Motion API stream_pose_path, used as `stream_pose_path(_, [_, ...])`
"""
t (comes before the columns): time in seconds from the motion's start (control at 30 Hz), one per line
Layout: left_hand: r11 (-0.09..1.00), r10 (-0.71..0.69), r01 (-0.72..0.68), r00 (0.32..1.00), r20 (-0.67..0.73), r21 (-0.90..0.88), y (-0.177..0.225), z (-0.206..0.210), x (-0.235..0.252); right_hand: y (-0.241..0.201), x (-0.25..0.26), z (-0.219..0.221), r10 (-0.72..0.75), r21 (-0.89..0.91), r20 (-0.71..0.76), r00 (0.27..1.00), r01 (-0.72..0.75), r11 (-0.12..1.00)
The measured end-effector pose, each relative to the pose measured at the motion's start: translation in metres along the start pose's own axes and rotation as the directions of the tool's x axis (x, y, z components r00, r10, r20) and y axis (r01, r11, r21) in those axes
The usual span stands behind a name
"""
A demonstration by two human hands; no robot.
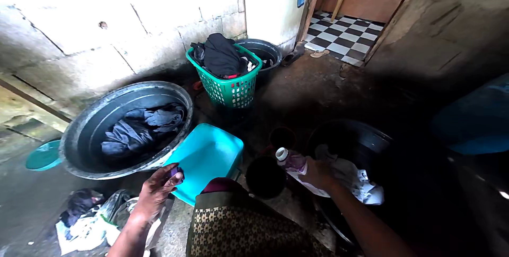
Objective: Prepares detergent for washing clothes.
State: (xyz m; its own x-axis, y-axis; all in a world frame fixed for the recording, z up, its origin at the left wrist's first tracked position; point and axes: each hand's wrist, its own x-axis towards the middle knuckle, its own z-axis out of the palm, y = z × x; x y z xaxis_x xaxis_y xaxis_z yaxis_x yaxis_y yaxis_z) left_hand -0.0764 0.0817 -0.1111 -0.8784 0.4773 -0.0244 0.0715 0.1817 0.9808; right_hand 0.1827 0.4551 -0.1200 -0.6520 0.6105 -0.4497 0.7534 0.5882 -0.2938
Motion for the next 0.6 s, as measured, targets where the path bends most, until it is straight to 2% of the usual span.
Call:
stream_pose_path(0.2, [0.999,0.046,-0.044,0.996,0.082,-0.030,-0.003,0.014,0.001,-0.003,-0.005,0.014,-0.080,-0.114,0.036,0.996,0.083,0.990])
stream_pose_path(0.5, [1.000,0.001,0.000,0.999,0.035,-0.031,-0.005,0.007,-0.007,0.006,-0.004,0.029,-0.081,-0.248,0.110,0.991,0.106,0.963])
stream_pose_path(0.6, [1.000,-0.016,0.017,1.000,0.026,-0.020,-0.004,0.006,-0.010,0.009,-0.004,0.028,-0.078,-0.231,0.096,0.992,0.098,0.968])
